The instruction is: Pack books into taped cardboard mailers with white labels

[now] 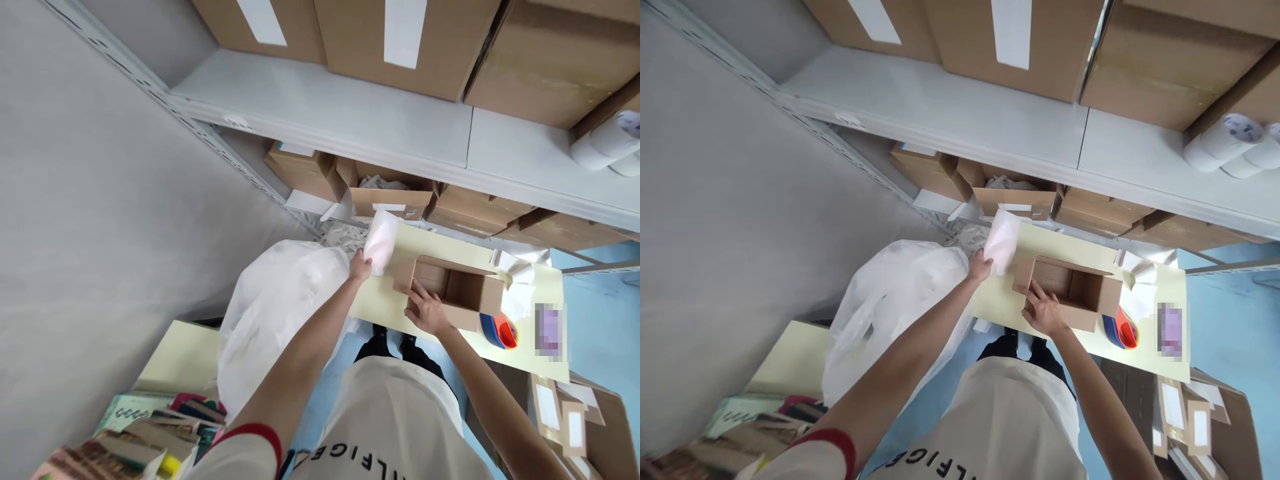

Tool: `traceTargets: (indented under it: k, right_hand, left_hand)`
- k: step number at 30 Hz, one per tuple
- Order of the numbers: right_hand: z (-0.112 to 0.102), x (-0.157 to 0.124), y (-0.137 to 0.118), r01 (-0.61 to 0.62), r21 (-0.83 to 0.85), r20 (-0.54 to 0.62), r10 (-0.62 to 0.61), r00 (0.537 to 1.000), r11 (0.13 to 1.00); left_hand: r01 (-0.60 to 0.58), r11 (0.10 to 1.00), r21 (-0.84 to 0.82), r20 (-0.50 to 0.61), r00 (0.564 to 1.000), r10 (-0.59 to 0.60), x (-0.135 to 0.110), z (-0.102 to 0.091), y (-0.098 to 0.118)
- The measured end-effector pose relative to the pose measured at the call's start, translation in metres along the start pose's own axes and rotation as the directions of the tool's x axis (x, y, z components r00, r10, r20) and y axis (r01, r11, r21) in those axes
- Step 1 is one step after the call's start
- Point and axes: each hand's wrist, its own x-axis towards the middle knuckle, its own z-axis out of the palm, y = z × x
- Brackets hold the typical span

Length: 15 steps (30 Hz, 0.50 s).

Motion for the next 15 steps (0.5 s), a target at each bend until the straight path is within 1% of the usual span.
traceTargets:
  k: [4,6,8,10,11,13,15]
  right_hand:
    - [-0.005,0.012,-0.007,0.053,0.057,0.084,-0.057,0.995,0.997]
    - [-0.009,0.018,-0.007,0.070,0.065,0.088,-0.076,0.993,0.995]
    - [-0.013,0.021,-0.004,0.082,0.060,0.062,-0.085,0.994,0.995]
    - [-0.019,0.020,0.002,0.077,0.044,0.025,-0.078,0.997,0.996]
    - [-0.022,0.017,0.007,0.070,0.034,0.001,-0.070,0.998,0.997]
    - [-0.029,0.006,0.022,0.054,0.023,-0.078,-0.052,0.996,0.998]
    - [-0.035,-0.012,0.042,0.040,0.037,-0.212,-0.031,0.977,0.999]
  left_hand:
    - [-0.104,0.989,-0.104,-0.055,0.994,0.099,-0.022,-0.059,0.006]
    - [-0.170,0.966,-0.197,-0.072,0.985,0.158,-0.036,-0.085,0.015]
    - [-0.238,0.931,-0.278,-0.067,0.971,0.228,-0.052,-0.106,0.030]
    - [-0.297,0.908,-0.295,-0.041,0.954,0.298,-0.067,-0.118,0.049]
    - [-0.327,0.902,-0.281,-0.019,0.942,0.335,-0.073,-0.121,0.061]
    - [-0.404,0.889,-0.217,0.038,0.906,0.421,-0.085,-0.119,0.086]
    - [-0.508,0.855,-0.104,0.103,0.849,0.518,-0.093,-0.110,0.112]
